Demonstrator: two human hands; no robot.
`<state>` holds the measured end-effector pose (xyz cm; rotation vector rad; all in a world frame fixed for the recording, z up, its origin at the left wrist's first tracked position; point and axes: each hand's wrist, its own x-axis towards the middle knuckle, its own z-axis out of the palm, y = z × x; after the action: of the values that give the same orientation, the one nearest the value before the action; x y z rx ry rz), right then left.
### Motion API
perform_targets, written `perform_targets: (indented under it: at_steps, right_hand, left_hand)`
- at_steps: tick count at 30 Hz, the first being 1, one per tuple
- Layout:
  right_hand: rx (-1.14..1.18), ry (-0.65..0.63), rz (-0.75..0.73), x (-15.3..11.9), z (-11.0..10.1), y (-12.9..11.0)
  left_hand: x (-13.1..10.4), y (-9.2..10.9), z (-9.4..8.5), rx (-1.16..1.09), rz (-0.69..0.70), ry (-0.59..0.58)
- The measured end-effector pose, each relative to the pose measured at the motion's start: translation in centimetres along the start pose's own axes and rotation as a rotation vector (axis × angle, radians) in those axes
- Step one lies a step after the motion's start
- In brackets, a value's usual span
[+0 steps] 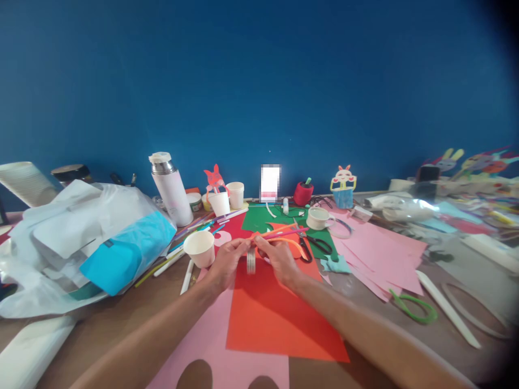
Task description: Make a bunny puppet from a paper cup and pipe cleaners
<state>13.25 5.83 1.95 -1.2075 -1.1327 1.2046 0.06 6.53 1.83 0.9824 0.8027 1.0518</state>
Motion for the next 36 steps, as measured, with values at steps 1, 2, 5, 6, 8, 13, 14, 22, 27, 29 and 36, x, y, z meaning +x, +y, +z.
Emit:
perform_targets:
  at_steps: [1,2,5,6,8,13,14,22,27,29,36]
  right_hand:
    - [0.029,-0.015,-0.005,0.0,0.1,-0.1]
    - [0.052,-0.033,-0.008,-0.1,0.1,-0.2]
    - [0.06,-0.055,0.023,-0.3,0.1,-0.7]
    - [0.054,-0.038,0.042,-0.3,0.1,-0.8]
    - [0.046,0.007,0.075,-0.4,0.0,-1.0]
    - [0.048,0.053,0.093,-0.4,0.0,-1.1]
    - [0.049,0.054,0.09,-0.4,0.0,-1.1]
    - [-0.001,0.023,0.062,0.0,-0.2,-0.2]
    - [-0.051,-0.03,-0.056,0.6,-0.5,1.0]
    - [-0.058,-0.06,-0.131,0.7,-0.6,1.1]
    - [-0.075,-0.126,-0.24,0.4,-0.6,0.4]
  left_hand:
    - [0.0,0.0,0.0,-0.006,-0.004,0.006]
    - [0.0,0.1,0.0,-0.008,-0.008,0.002]
    - [0.1,0.1,0.1,-0.027,-0.019,-0.02]
    - [0.1,0.1,0.2,-0.052,-0.027,-0.017]
    - [0.2,0.0,0.2,-0.126,-0.066,0.018]
    - [0.4,-0.2,0.3,-0.195,-0.097,0.103]
    - [0.3,-0.2,0.3,-0.192,-0.086,0.1]
    - [-0.3,-0.2,-0.2,-0.136,-0.131,-0.062]
    - [0.0,-0.2,-0.4,-0.162,-0.169,-0.026]
    - [0.1,-0.2,-0.4,-0.187,-0.189,-0.005]
    - [0.5,0.1,-0.2,-0.205,-0.303,-0.011]
